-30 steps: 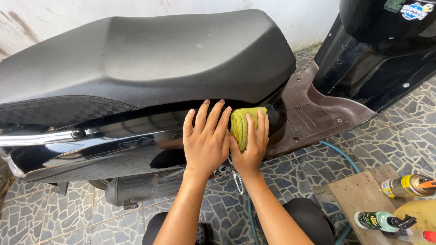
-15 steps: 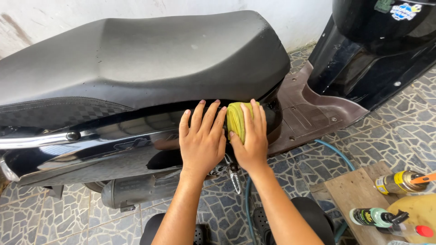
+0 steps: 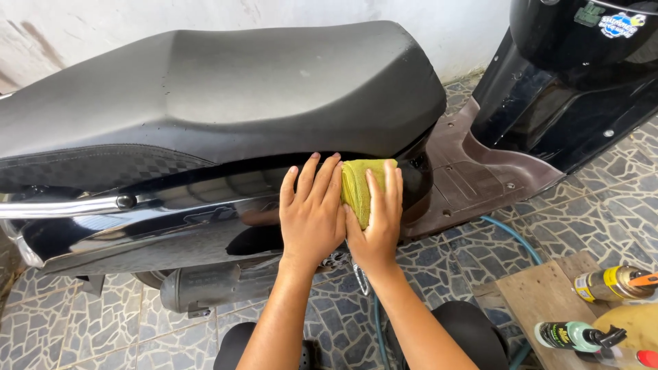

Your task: The person cleans the side panel of a motorcycle by wiping it with a cloth held in one or both hands, occasionally unfolding, folding, and wringing the cloth.

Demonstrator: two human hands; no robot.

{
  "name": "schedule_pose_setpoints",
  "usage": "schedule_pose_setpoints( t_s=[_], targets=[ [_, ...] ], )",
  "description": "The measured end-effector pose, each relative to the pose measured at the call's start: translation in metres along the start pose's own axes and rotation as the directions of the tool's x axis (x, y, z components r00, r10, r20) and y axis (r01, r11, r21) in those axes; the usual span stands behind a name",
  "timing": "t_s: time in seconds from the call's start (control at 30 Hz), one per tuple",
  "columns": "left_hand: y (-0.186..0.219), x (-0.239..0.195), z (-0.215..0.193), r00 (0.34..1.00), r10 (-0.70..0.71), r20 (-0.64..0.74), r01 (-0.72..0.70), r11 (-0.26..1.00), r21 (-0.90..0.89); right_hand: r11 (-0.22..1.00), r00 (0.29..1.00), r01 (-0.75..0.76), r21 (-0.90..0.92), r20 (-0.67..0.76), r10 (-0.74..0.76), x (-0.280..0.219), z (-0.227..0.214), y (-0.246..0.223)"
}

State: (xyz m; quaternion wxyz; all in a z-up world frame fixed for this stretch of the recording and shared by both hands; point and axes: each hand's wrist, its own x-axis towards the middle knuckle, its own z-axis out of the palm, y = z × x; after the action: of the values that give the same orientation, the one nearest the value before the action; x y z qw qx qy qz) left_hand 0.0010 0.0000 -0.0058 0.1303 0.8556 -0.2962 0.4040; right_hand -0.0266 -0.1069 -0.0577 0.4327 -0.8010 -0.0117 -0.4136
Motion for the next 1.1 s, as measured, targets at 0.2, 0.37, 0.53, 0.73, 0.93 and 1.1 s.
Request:
schedule_pose_setpoints(
  t_s=[0.2,0.37,0.53,0.73,0.93,1.1],
  targets=[
    [0.0,0.002,-0.006,1.0,0.023,0.013,-0.023,1.0,0.009,0.985,0.985,-0.156,-0.076,-0.081,0.15,-0.01,0.008,0.046],
    [0.001,0.002,-0.007,1.0,0.023,-0.005,-0.023,1.0,0.002,0.978,0.973,-0.206,-0.012,-0.11,0.204,-0.009,0.012,0.06],
    [0.0,0.003,-0.008,0.999,0.03,-0.017,-0.03,0.999,0.016,0.986,0.985,-0.165,0.006,-0.04,0.165,0.004,0.004,0.014],
    [-0.001,0.003,-0.009,0.999,0.032,0.006,-0.033,0.999,0.021,0.984,0.983,-0.175,-0.028,-0.06,0.173,-0.003,0.006,0.049],
    [0.0,0.002,-0.009,1.0,0.009,0.007,-0.009,1.0,0.013,0.967,0.963,-0.248,0.065,-0.096,0.253,0.0,0.009,0.047],
    [-0.004,0.006,-0.016,0.999,0.014,-0.044,-0.017,0.996,-0.087,0.991,0.997,-0.046,-0.125,-0.072,0.038,-0.001,0.018,0.024]
  ],
)
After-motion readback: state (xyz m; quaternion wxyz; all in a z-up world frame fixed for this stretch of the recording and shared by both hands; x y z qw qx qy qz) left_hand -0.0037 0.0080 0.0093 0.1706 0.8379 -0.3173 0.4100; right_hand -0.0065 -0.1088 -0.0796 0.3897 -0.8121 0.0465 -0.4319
